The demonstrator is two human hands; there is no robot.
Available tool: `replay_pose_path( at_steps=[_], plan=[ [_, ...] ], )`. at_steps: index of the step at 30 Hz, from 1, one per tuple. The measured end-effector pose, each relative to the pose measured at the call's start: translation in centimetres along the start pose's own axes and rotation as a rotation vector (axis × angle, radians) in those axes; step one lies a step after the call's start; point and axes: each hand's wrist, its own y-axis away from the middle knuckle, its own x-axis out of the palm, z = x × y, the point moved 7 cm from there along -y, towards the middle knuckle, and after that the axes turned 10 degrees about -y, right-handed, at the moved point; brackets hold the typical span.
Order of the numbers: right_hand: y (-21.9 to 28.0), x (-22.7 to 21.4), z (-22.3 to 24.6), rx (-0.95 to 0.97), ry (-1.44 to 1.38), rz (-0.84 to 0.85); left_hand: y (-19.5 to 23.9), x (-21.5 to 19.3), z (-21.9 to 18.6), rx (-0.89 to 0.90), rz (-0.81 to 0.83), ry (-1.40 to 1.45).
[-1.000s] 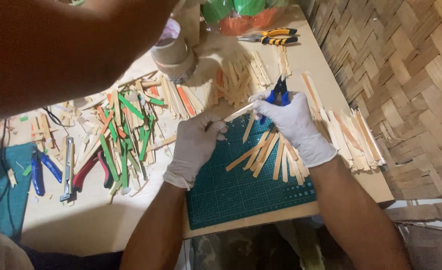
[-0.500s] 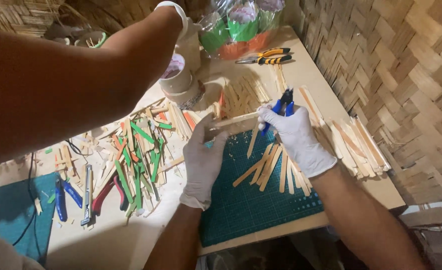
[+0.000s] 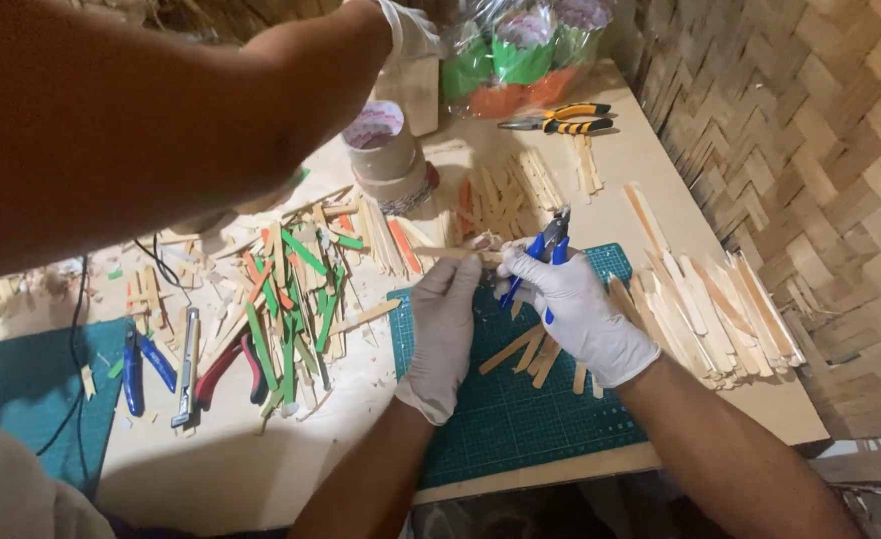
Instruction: Trimming and shaping thin wooden sticks using a small hand cutter on a workbench.
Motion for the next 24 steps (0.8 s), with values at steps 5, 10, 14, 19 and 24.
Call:
replay_pose_path(
  at_steps=[5,10,14,19,24],
  plan=[
    [1.1,0.6,1.5,-0.091,0.224,0.016,0.3,-0.7,-2.5,0.071,-0.004,-0.278],
    [-0.3,-0.7,3.9,-0.283,0.485,0.017,0.5,-0.2,-2.2,0.117,0.096,-0.564],
    [1.5,0.6,6.0,-0.353,0.369,0.083,0.7,0.8,-0.1,0.196,0.204,-0.629],
    [0.1,-0.5,4.4,-0.262,0.401,0.048,0.9,1.5,1.3,0.245,0.306,-0.7],
    [-0.3,-1.2,4.1,-0.262,0.447,0.026,1.0,1.6,1.2,0.277,0.368,-0.721]
  ],
)
